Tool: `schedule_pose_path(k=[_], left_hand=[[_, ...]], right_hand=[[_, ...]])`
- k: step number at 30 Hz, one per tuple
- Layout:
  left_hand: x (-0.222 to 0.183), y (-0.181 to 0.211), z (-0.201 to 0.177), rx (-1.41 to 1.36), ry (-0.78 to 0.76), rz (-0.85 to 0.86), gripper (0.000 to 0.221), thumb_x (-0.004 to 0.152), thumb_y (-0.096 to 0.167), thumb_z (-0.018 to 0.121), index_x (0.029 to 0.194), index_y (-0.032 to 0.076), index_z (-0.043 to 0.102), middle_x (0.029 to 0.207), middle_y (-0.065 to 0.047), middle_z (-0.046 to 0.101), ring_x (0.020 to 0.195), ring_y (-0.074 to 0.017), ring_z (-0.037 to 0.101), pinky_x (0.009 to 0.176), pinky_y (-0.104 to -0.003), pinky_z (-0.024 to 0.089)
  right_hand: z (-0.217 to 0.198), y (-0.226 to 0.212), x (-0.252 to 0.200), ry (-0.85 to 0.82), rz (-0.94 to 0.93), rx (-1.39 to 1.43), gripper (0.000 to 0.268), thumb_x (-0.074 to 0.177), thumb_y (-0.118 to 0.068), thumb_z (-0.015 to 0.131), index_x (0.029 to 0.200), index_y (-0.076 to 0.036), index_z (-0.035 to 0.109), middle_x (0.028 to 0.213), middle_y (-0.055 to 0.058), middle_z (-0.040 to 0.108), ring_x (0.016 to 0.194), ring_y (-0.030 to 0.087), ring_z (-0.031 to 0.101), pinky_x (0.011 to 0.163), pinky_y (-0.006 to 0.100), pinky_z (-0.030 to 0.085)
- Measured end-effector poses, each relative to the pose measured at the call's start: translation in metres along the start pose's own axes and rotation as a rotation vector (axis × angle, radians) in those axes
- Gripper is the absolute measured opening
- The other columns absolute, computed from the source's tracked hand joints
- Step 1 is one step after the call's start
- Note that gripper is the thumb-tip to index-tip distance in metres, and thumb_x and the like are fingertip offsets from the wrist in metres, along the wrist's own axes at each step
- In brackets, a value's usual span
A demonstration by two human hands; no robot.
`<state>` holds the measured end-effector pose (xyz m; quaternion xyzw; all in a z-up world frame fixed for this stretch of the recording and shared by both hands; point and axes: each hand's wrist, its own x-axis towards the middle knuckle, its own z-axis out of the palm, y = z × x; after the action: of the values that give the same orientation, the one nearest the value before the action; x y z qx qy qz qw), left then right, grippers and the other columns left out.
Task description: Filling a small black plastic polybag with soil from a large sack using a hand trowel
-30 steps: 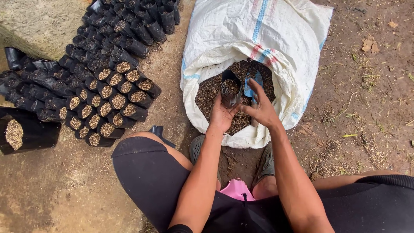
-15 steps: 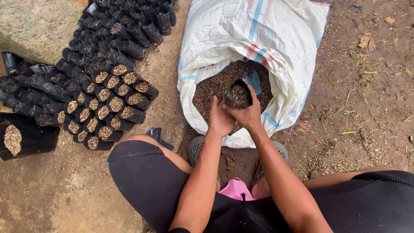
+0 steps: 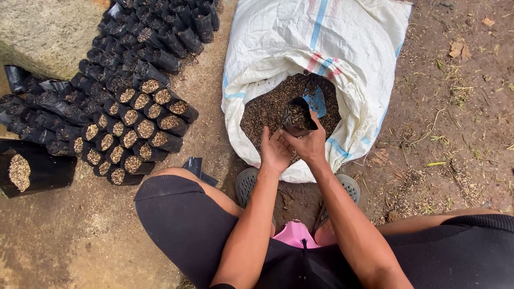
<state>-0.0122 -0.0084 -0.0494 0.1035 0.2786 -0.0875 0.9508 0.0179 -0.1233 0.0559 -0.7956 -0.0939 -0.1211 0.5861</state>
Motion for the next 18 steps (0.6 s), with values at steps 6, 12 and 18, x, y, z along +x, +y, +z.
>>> schedule_pose_path(k=[6, 12, 18], left_hand=[[-0.029, -0.003, 0.051, 0.086, -0.091, -0.048, 0.068, 0.094, 0.073, 0.058, 0.119, 0.011, 0.074, 0.119, -0.015, 0.074, 0.113, -0.0293, 0.069, 0.099, -0.040, 0.056], [-0.034, 0.005, 0.058, 0.042, -0.082, 0.061, 0.044, 0.097, 0.057, 0.066, 0.108, 0.014, 0.071, 0.110, -0.010, 0.075, 0.108, -0.0268, 0.070, 0.100, -0.041, 0.055], [0.012, 0.010, 0.029, 0.085, -0.102, 0.069, 0.037, 0.097, 0.041, 0.074, 0.109, 0.006, 0.076, 0.109, -0.021, 0.076, 0.101, -0.0330, 0.074, 0.092, -0.046, 0.061]], right_hand=[[0.007, 0.028, -0.009, -0.009, 0.061, -0.022, 0.075, 0.069, -0.032, 0.100, 0.129, -0.011, 0.060, 0.105, 0.019, 0.070, 0.100, 0.049, 0.069, 0.079, 0.063, 0.056], [0.015, 0.034, -0.016, -0.044, 0.077, -0.048, 0.081, 0.071, -0.042, 0.098, 0.133, -0.013, 0.055, 0.103, 0.021, 0.070, 0.100, 0.050, 0.069, 0.081, 0.065, 0.055], [-0.001, -0.011, 0.000, -0.242, 0.167, -0.005, 0.100, 0.065, -0.038, 0.097, 0.149, -0.024, 0.046, 0.132, 0.019, 0.065, 0.121, 0.048, 0.062, 0.101, 0.063, 0.050]])
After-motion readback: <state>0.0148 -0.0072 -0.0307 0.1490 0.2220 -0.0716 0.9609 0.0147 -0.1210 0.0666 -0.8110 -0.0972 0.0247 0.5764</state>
